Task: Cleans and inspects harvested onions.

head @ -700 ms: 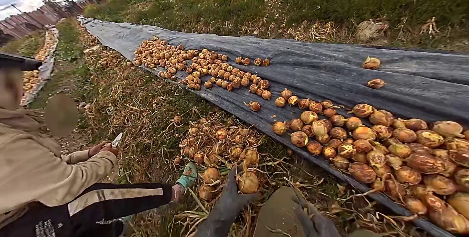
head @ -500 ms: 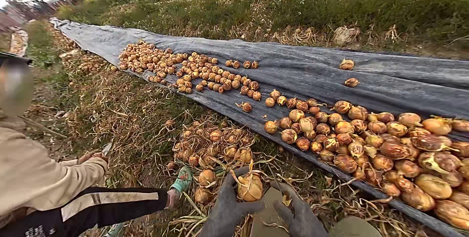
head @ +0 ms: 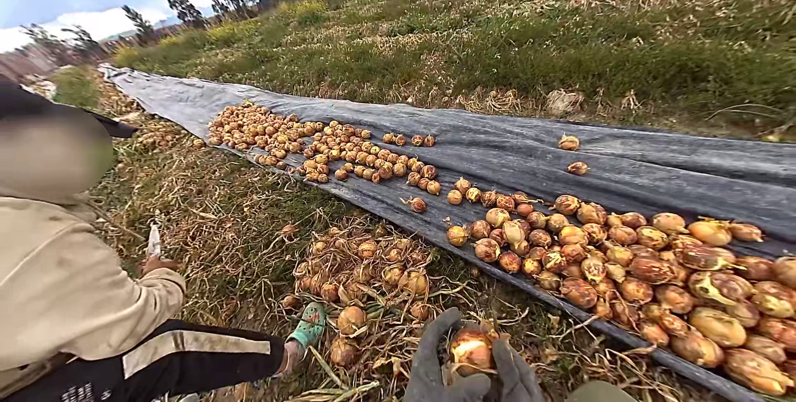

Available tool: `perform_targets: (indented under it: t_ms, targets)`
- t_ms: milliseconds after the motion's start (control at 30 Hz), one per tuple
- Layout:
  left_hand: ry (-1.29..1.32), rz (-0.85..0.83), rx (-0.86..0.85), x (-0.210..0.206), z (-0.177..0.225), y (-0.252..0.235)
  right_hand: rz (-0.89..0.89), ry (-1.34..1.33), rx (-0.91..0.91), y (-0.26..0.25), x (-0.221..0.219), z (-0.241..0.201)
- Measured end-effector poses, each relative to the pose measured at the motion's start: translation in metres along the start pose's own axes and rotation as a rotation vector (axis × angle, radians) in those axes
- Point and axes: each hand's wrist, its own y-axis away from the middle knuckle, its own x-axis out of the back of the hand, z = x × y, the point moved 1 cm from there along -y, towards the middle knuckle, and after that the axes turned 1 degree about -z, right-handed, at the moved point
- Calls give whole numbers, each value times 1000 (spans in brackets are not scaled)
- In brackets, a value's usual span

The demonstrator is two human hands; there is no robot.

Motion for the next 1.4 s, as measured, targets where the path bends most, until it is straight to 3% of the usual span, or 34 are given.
perform_targets:
  t_ms: [133, 233, 367, 533, 633, 700, 767, 867, 933, 1033, 1133, 1233, 1300, 1400]
  targets:
    - [119, 150, 186, -19, -13, 19, -46, -113, -24, 2, -5, -17]
    - [-7, 150, 171, -5, -4, 19, -137, 172, -73, 10, 14, 0]
    - [-85, 71, 72, 19, 7, -5, -129, 478, -29, 12, 36, 8]
    - [-301, -79, -67, 23, 6, -19, -105, 561, 74, 6, 42, -6]
    - [-507, -190, -57, 10, 2, -12, -175, 425, 93, 6, 27, -3]
    - [-693, -269, 35, 10, -1, -3, -182, 303, 63, 8, 21, 6]
    - [-858, -375, 257, 10, 6, 4, -193, 390, 77, 3, 21, 14]
    - [-778, -430, 566, 14, 0, 12, -108, 799, 477, -2, 25, 32]
    - [-577, -353, 688, 23, -18, 15, -19, 826, 612, -9, 31, 38]
    - [-621, -378, 678, 32, -22, 1, 103, 858, 228, -16, 51, 42]
    - [-931, -463, 526, 18, 0, -29, -212, 1050, -293, -23, 65, 41]
    - [-1245, -613, 505, -8, 14, -55, -328, 810, -247, -29, 54, 46]
    - [-1306, -739, 624, -32, 28, -68, -229, 483, -247, -35, 46, 53]
    - [-1270, -904, 836, -79, 72, -91, -87, 283, -374, -40, 37, 49]
